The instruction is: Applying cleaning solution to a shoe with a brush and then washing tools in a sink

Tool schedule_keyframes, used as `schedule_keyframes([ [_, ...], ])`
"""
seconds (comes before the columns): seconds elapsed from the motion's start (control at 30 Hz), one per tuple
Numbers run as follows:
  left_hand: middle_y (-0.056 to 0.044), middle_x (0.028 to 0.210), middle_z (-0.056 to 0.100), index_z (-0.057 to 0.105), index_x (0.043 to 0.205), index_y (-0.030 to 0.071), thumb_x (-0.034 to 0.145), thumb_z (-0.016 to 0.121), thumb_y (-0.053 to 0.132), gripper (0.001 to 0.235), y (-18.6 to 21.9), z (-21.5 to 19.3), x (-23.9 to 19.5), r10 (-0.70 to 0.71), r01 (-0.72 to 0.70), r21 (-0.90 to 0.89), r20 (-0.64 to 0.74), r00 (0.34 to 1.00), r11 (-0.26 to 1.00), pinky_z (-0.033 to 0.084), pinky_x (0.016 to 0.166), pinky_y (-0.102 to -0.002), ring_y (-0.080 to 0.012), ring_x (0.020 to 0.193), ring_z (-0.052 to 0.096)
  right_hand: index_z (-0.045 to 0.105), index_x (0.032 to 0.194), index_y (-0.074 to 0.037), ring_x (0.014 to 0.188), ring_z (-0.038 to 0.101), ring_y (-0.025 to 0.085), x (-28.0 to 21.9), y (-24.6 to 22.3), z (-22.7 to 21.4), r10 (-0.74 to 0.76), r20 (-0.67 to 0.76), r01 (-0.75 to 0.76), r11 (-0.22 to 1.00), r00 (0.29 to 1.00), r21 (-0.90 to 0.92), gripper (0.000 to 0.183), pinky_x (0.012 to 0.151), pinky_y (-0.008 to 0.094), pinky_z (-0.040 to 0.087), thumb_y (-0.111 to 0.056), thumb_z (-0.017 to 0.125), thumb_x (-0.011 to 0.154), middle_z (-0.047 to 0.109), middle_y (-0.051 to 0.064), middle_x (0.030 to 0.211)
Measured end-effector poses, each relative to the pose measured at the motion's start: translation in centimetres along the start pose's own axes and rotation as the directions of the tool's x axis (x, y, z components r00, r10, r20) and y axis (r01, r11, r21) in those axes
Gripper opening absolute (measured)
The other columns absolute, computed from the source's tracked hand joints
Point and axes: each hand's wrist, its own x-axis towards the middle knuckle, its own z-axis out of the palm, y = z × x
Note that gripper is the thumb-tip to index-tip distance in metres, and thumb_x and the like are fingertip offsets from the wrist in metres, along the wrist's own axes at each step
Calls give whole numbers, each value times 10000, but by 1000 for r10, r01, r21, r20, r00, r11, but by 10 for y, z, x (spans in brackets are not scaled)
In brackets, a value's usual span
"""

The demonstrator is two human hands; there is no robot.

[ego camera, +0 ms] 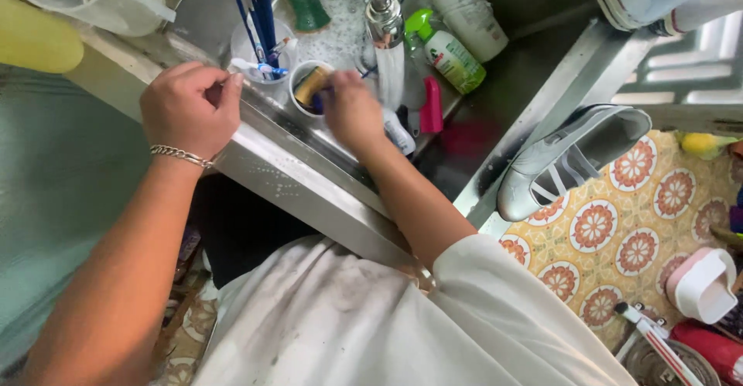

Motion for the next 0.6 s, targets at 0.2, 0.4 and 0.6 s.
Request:
schedule_keyframes([
  [0.2,-85,786,692,904,1028,168,1182,982,285,209,-6,4,-1,-35,35,-7,-11,999,999,661,853,-482,-375,829,826,930,1153,-198,985,932,434,-26,160,73,403,87,-375,899,911,-226,309,817,632,761,-430,882,954,889,156,1007],
  [0.4,-85,753,682,913,1026,157,1144,965,281,179,-1,-3,2,-35,34,-48,-28,999,998,654,833,-524,-406,813,815,773,1522,27,1320,762,513,-15,157,94,440,316,-289,858,841,-425,482,942,745,683,-260,731,1137,749,274,1410],
  [0.6,-54,745,677,915,1013,190,1157,945,301,184,-3,3,0,-61,60,-36,-18,998,998,652,835,-489,-363,809,815,837,1323,-90,1197,898,416,-38,110,36,352,84,-316,905,932,-285,369,958,602,759,-389,771,1118,861,165,1217],
])
